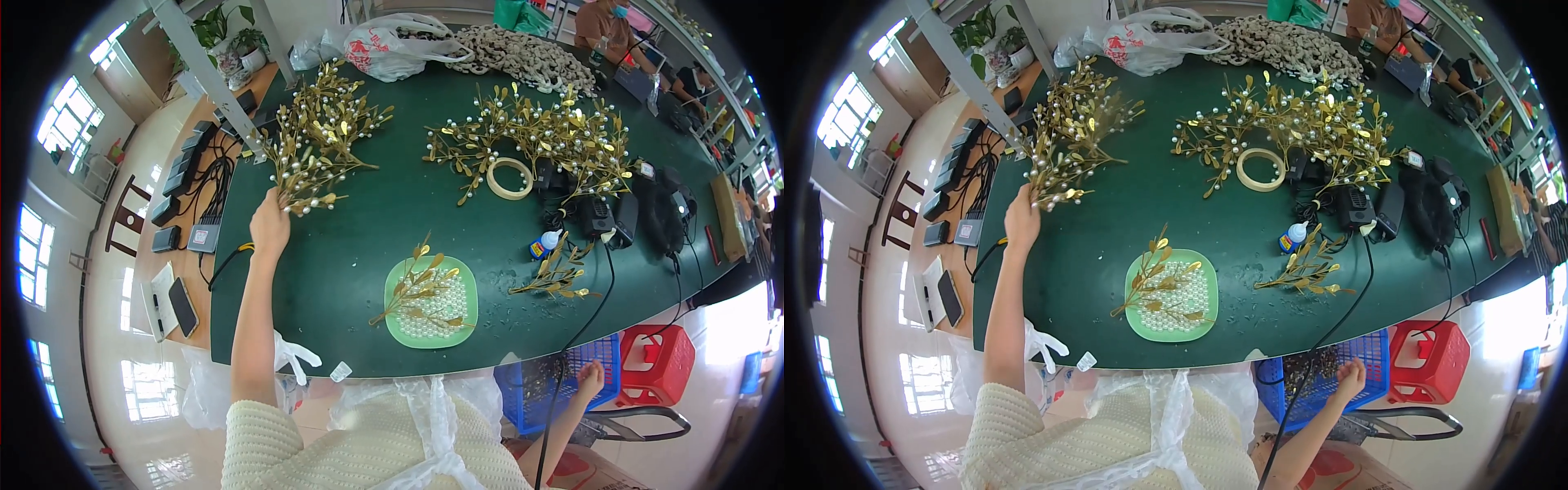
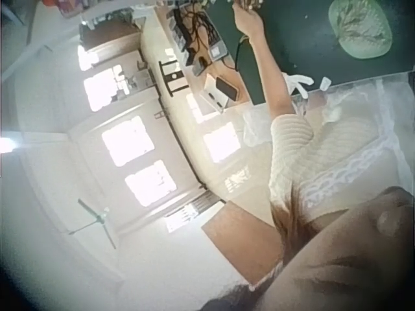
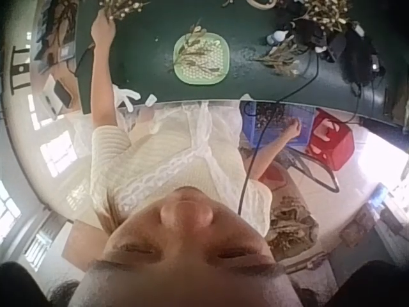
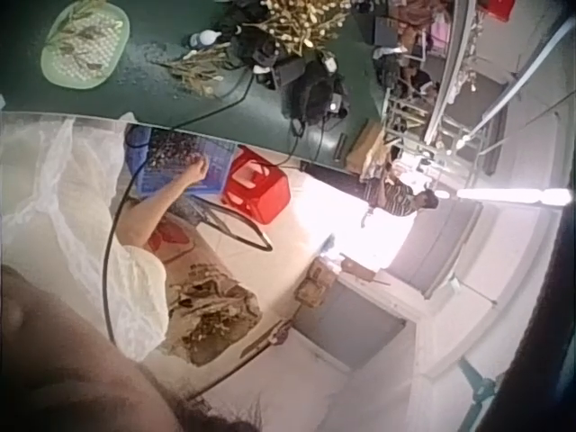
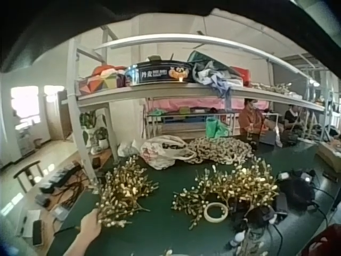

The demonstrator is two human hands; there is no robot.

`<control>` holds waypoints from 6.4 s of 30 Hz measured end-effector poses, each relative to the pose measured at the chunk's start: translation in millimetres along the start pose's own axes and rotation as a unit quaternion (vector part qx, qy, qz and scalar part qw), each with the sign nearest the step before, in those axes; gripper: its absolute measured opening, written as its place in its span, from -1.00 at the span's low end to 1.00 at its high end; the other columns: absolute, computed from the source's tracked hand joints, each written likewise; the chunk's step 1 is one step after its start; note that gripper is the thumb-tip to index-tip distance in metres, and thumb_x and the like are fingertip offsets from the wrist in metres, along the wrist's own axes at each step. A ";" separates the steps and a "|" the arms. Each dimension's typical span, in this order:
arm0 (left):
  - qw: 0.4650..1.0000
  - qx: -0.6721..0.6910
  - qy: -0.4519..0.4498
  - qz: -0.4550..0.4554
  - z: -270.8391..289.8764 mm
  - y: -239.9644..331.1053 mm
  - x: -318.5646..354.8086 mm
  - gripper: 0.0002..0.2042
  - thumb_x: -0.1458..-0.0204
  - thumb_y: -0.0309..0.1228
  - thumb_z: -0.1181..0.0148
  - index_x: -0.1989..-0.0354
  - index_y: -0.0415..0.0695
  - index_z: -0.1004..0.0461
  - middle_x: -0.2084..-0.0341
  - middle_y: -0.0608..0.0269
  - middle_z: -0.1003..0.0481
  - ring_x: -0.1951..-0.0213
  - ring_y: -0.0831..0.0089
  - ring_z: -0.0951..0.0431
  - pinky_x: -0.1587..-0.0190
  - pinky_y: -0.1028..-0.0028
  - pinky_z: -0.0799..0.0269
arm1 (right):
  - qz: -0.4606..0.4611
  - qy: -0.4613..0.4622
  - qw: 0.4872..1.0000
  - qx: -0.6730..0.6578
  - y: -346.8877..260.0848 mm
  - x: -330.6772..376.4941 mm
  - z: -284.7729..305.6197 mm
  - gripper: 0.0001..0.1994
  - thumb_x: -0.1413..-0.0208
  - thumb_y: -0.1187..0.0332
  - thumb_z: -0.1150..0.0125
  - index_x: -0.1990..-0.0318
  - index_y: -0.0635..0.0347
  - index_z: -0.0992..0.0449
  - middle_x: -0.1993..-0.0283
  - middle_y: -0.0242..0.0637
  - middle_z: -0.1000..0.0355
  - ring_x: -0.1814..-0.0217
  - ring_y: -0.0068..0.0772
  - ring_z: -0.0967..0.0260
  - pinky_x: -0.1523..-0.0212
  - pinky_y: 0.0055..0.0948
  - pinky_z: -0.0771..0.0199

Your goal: The person picks up decorative branches, attaches pearls to them by hand, and places the finished pieces into a blue basket.

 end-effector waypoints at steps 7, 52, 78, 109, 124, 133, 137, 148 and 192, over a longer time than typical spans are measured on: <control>0.969 0.234 0.067 0.047 77.9 -15.6 60.4 -0.71 -0.11 -0.55 0.12 0.00 -0.34 -0.29 0.19 0.16 -0.46 0.21 0.45 -0.47 0.16 0.54 -0.34 | 0.206 0.072 0.976 -0.015 -168.3 40.8 -28.5 -0.83 -0.11 0.43 0.01 0.17 0.17 -0.46 0.42 -0.41 -0.38 0.49 -0.69 -0.22 0.48 -0.72 -0.21; 0.500 0.537 -0.679 -0.007 -36.1 403.9 284.4 -0.79 -0.15 -0.35 0.10 0.13 -0.10 -0.43 0.56 0.48 -0.31 0.63 0.78 -0.09 0.60 0.72 0.04 | 0.227 0.088 0.931 0.271 -154.8 43.5 6.6 -0.60 0.03 0.32 -0.23 0.04 0.32 -0.37 0.13 -0.12 -0.45 0.21 -0.38 -0.41 0.17 -0.47 -0.38; 0.500 0.654 -0.474 -0.313 109.1 403.9 194.2 -0.71 0.16 -0.50 -0.21 0.19 -0.25 -0.47 0.33 0.19 -0.45 0.30 0.43 -0.42 0.26 0.47 -0.36 | 0.162 0.217 0.962 -0.035 -194.8 71.0 115.1 -0.84 -0.09 0.21 -0.10 0.31 0.06 -0.45 0.43 -0.50 -0.37 0.49 -0.70 -0.26 0.57 -0.67 -0.23; 0.940 0.173 0.007 0.295 -56.9 -77.5 -84.2 -0.06 0.32 0.00 -0.30 -0.24 -0.07 0.06 -0.06 -0.05 -0.26 -0.13 0.00 -0.18 -0.14 0.16 -0.08 | -0.101 0.005 0.991 0.086 78.0 27.0 50.2 -0.85 -0.09 0.38 0.00 0.21 0.10 -0.45 0.46 -0.35 -0.42 0.55 -0.58 -0.33 0.63 -0.59 -0.37; 0.922 0.329 0.159 0.130 -18.6 -51.7 -79.2 -0.21 0.31 -0.45 -0.26 -0.17 -0.13 0.03 0.17 -0.10 -0.40 0.15 0.17 -0.46 0.05 0.35 -0.33 | -0.099 0.005 0.993 0.057 76.2 36.8 31.1 -0.87 -0.08 0.44 0.04 0.24 0.12 -0.42 0.51 -0.34 -0.40 0.61 -0.57 -0.30 0.69 -0.62 -0.33; 0.879 0.450 0.151 0.041 114.6 -3.1 39.1 -0.30 0.21 -0.69 -0.04 -0.18 -0.08 0.08 0.31 0.24 -0.36 0.44 0.65 -0.21 0.37 0.72 -0.16 | 0.085 0.084 0.992 0.030 -29.9 -6.4 19.9 -0.83 -0.11 0.39 0.04 0.18 0.14 -0.45 0.48 -0.37 -0.37 0.60 -0.62 -0.23 0.67 -0.67 -0.19; 0.797 0.589 0.119 0.053 132.8 55.2 62.9 -0.26 0.23 -0.71 -0.02 -0.20 -0.04 0.10 0.15 0.14 -0.34 0.41 0.68 -0.25 0.36 0.73 -0.22 | 0.203 0.217 0.954 -0.052 -158.3 31.7 12.7 -0.79 -0.09 0.37 0.04 0.14 0.16 -0.44 0.43 -0.39 -0.35 0.49 -0.63 -0.24 0.59 -0.67 -0.18; 0.722 0.623 -0.247 -0.170 76.2 360.0 162.1 -0.23 0.21 -0.57 -0.25 -0.17 -0.09 0.11 0.58 0.39 -0.15 0.55 0.67 -0.15 0.55 0.70 -0.10 | 0.233 -0.441 0.864 -0.069 -329.8 265.9 -256.7 0.16 0.32 -0.11 -0.39 -0.32 0.13 0.31 -0.10 -0.12 -0.22 -0.08 -0.17 -0.27 0.01 -0.27 -0.37; 0.689 0.383 -0.352 -0.504 59.1 456.4 283.9 -0.33 0.11 -0.45 -0.18 -0.22 -0.09 -0.05 0.03 -0.05 -0.22 0.15 0.02 -0.40 0.12 0.21 -0.35 | 0.230 -0.112 0.957 -0.136 -245.5 136.3 -27.0 -0.68 -0.07 0.24 -0.11 0.11 0.25 -0.34 0.09 -0.23 -0.28 0.22 -0.43 -0.36 0.38 -0.51 -0.48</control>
Point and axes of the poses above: each hand's wrist, its own x-axis away from the middle knuckle, its own z-axis out of the back of the hand, y = z × x, the point moved 10 cm from there along -x, towards the middle knuckle
